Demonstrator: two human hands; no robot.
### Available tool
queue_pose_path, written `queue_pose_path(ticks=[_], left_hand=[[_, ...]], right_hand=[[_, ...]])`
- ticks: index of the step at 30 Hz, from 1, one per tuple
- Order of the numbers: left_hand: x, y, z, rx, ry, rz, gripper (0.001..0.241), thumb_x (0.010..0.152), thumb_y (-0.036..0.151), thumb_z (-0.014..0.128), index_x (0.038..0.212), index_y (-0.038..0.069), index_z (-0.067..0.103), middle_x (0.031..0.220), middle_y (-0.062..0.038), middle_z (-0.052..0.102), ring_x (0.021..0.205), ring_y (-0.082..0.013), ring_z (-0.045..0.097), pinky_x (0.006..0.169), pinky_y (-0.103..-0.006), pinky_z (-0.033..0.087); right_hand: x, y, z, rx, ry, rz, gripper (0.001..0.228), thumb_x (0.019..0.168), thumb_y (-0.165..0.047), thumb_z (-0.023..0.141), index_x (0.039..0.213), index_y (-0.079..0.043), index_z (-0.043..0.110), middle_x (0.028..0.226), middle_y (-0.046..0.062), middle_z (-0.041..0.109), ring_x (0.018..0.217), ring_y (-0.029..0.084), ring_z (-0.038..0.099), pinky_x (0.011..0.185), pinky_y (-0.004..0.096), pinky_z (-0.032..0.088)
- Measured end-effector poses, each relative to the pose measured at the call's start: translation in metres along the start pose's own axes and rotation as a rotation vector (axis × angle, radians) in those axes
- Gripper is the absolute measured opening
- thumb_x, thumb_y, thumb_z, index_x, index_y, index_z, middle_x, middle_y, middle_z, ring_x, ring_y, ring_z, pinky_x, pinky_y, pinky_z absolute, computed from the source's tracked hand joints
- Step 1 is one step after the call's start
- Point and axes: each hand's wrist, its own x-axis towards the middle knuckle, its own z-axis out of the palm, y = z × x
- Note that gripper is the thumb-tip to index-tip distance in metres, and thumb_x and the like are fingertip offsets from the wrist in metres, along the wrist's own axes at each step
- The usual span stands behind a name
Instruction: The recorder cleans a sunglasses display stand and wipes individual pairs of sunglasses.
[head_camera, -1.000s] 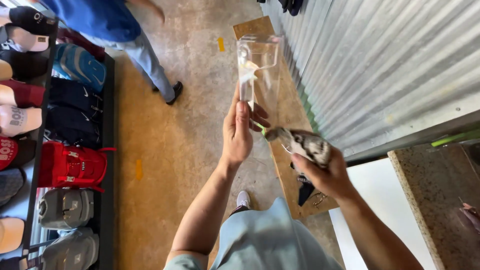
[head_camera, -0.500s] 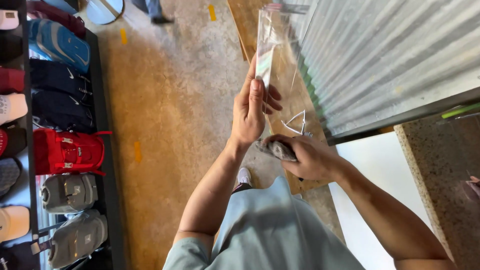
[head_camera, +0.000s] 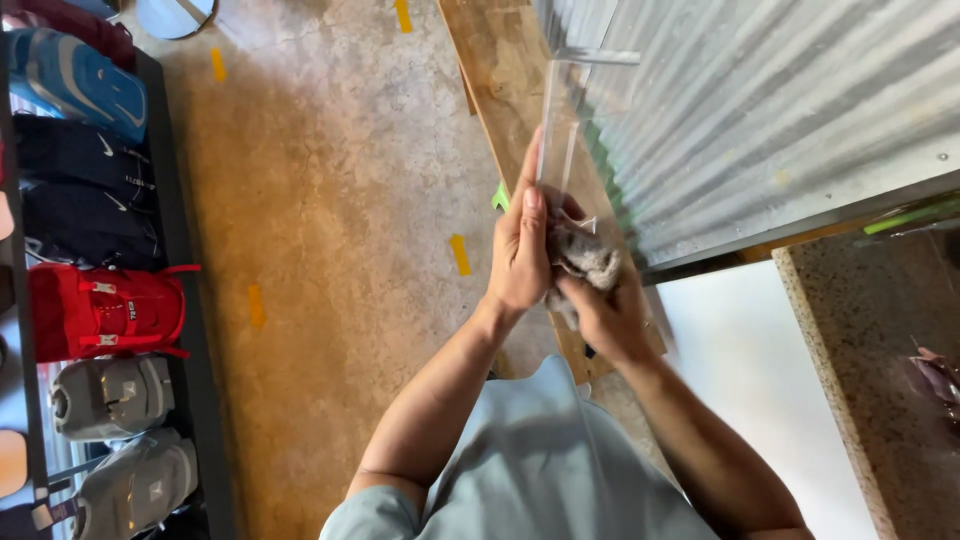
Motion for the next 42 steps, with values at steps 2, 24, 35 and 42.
queue_pose_path(ticks=[2,24,35,42], left_hand=[[-0.003,0.003,-0.004,-0.008,0.028,-0.037,0.058,0.12,0.041,0.031,0.171,0.015,0.02,0.094,-0.003,0.063,0.08,-0.0126,0.063,0.076,-0.0242,0.054],[-0.029,-0.022,-0.03,0.082,0.158,-0.049,0.055,0.125,0.041,0.031,0.17,0.01,0.029,0.122,-0.008,0.052,0.107,-0.0102,0.047,0.098,-0.0266,0.044],[-0.027,0.007,-0.021,0.133,0.086,-0.124,0.058,0.116,0.037,0.035,0.168,0.014,0.026,0.084,0.002,0.052,0.075,-0.0076,0.049,0.074,-0.0216,0.048],[-0.024,0.013,-0.026,0.178,0.007,-0.06,0.055,0.119,0.035,0.037,0.169,0.014,0.028,0.088,0.004,0.052,0.08,-0.007,0.047,0.078,-0.0212,0.045]], right_hand=[[-0.014,-0.014,0.006,-0.012,-0.085,0.076,0.031,0.1,-0.004,0.066,0.131,0.002,0.068,0.092,0.01,0.071,0.073,0.017,0.063,0.061,0.031,0.05],[-0.002,-0.064,0.04,-0.507,-0.103,-0.292,0.022,0.094,-0.006,0.069,0.113,0.004,0.071,0.097,0.014,0.075,0.087,0.017,0.07,0.076,0.032,0.057],[0.014,-0.075,0.033,-1.233,-0.003,-0.759,0.051,0.063,0.005,0.076,0.114,0.003,0.073,0.123,0.015,0.065,0.11,0.035,0.062,0.089,0.045,0.056],[0.016,-0.059,0.019,-1.147,-0.354,-0.726,0.024,0.075,-0.005,0.081,0.097,-0.005,0.07,0.133,0.009,0.065,0.107,0.029,0.068,0.086,0.04,0.056]])
